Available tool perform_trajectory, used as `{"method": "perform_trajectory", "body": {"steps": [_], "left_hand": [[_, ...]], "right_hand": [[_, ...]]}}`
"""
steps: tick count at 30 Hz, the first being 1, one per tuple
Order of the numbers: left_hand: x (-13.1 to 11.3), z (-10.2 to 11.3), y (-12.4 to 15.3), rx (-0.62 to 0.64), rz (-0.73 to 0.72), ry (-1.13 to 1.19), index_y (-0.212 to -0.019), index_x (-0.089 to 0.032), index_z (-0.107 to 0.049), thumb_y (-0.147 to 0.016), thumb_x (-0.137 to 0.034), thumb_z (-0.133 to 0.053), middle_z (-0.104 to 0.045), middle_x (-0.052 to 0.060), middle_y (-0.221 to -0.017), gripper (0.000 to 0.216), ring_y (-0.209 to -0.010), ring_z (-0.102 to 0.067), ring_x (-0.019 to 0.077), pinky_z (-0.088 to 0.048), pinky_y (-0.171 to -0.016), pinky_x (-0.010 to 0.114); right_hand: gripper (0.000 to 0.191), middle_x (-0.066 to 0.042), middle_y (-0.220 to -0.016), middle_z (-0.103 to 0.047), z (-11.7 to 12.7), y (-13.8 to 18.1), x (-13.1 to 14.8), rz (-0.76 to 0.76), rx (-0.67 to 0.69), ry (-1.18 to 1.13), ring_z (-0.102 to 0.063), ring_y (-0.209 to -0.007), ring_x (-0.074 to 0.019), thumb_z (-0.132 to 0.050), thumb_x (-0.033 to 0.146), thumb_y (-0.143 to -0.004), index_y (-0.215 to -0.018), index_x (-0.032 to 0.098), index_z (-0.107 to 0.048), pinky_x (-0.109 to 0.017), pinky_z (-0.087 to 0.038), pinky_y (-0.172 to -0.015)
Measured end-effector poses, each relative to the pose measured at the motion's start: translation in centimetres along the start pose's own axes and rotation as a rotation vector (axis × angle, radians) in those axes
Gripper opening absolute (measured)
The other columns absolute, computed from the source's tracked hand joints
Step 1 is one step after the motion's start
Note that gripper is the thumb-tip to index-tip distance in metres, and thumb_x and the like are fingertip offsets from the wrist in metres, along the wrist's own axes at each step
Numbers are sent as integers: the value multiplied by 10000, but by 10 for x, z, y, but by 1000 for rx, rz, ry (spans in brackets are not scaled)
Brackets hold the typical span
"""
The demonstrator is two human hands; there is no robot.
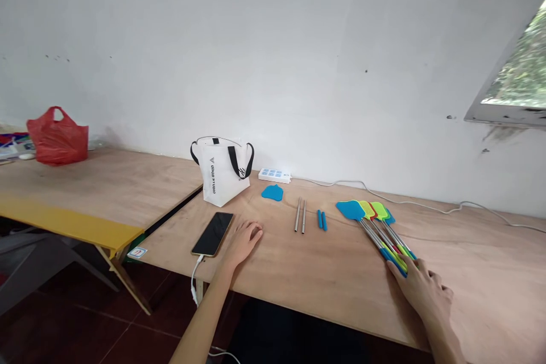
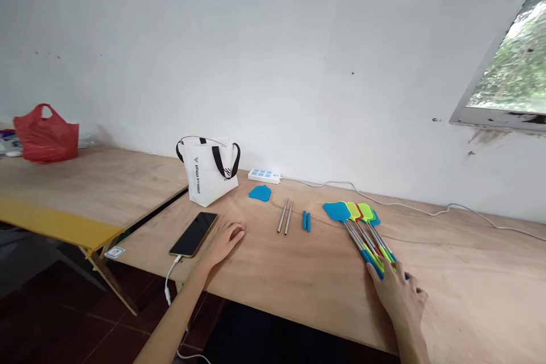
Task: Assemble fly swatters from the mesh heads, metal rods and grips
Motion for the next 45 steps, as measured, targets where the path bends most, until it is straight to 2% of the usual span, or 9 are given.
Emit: {"method": "perform_trajectory", "body": {"steps": [5, 9, 12, 15, 20, 25, 32, 40, 45], "left_hand": [[1, 0, -1, -11, -11, 11, -1043, -240, -657, -987, -388, -452, -642, 83, -1226, 259, -1180, -574, 264, -438, -1068, 433], [0, 1, 0, -21, -11, 7, -1028, -240, -663, -979, -382, -464, -646, 82, -1221, 248, -1183, -575, 265, -429, -1079, 443], [-1, 1, 1, -15, -12, 7, -1024, -235, -663, -981, -378, -460, -647, 85, -1215, 252, -1180, -578, 266, -424, -1082, 450], [-2, 1, 1, -11, -2, 7, -1032, -235, -658, -981, -374, -463, -647, 83, -1217, 245, -1186, -575, 264, -421, -1084, 443], [-1, 1, 2, -14, 10, 7, -1049, -235, -659, -980, -370, -467, -640, 82, -1236, 244, -1196, -575, 258, -425, -1087, 433], [-1, 0, 2, -4, 11, 9, -1057, -241, -657, -981, -363, -470, -633, 76, -1253, 235, -1204, -564, 255, -424, -1089, 435], [-2, 1, 3, 0, 17, 12, -1053, -245, -651, -984, -377, -464, -636, 76, -1249, 239, -1198, -570, 264, -432, -1071, 439], [-5, 2, 3, 4, 14, -1, -1049, -242, -638, -985, -361, -462, -633, 74, -1253, 222, -1206, -565, 264, -422, -1076, 440], [-3, 1, 2, 12, 9, -14, -1056, -240, -630, -982, -351, -462, -625, 78, -1267, 214, -1211, -561, 266, -422, -1075, 437]], "right_hand": [[678, -115, -1365, -562, 1, -6, 2, -19, 38, -28, -572, -1165, -415, -200, 658, -921, -1377, 290, -541, -619, -439, -937], [698, -148, -1402, -530, -8, -26, -4, -70, 157, -68, -583, -1165, -435, -287, 691, -869, -1408, 303, -501, -673, -398, -945], [731, -185, -1533, -407, -17, -48, -1, -40, 205, -104, -500, -1284, -477, -362, 699, -831, -1413, 277, -498, -737, -341, -971], [818, -207, -1601, -307, -20, -67, 13, 8, 168, -125, -379, -1394, -490, -353, 765, -812, -1416, 230, -490, -751, -281, -1027], [865, -250, -1528, -412, -24, -91, 41, 52, 202, -140, -387, -1396, -476, -376, 776, -807, -1411, 164, -474, -698, -315, -1046], [716, -240, -1366, -570, -28, -108, 43, 22, 227, -139, -480, -1325, -448, -417, 702, -840, -1302, 177, -568, -620, -387, -1005], [697, -233, -1354, -574, -28, -113, 32, -32, 176, -162, -490, -1303, -442, -347, 701, -892, -1378, 238, -534, -611, -396, -951], [666, -193, -1384, -573, -29, -112, 32, 2, 161, -177, -465, -1330, -431, -356, 682, -898, -1389, 272, -542, -632, -364, -990], [655, -180, -1325, -614, -20, -109, 35, 40, 108, -173, -496, -1292, -422, -377, 692, -907, -1371, 267, -560, -637, -356, -1005]]}}
Point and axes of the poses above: each hand's wrist, its own y-axis away from the middle knuckle, its own z-axis out of the back of the hand, x = y × z, the point moved 7 cm from there along -y, towards the middle knuckle
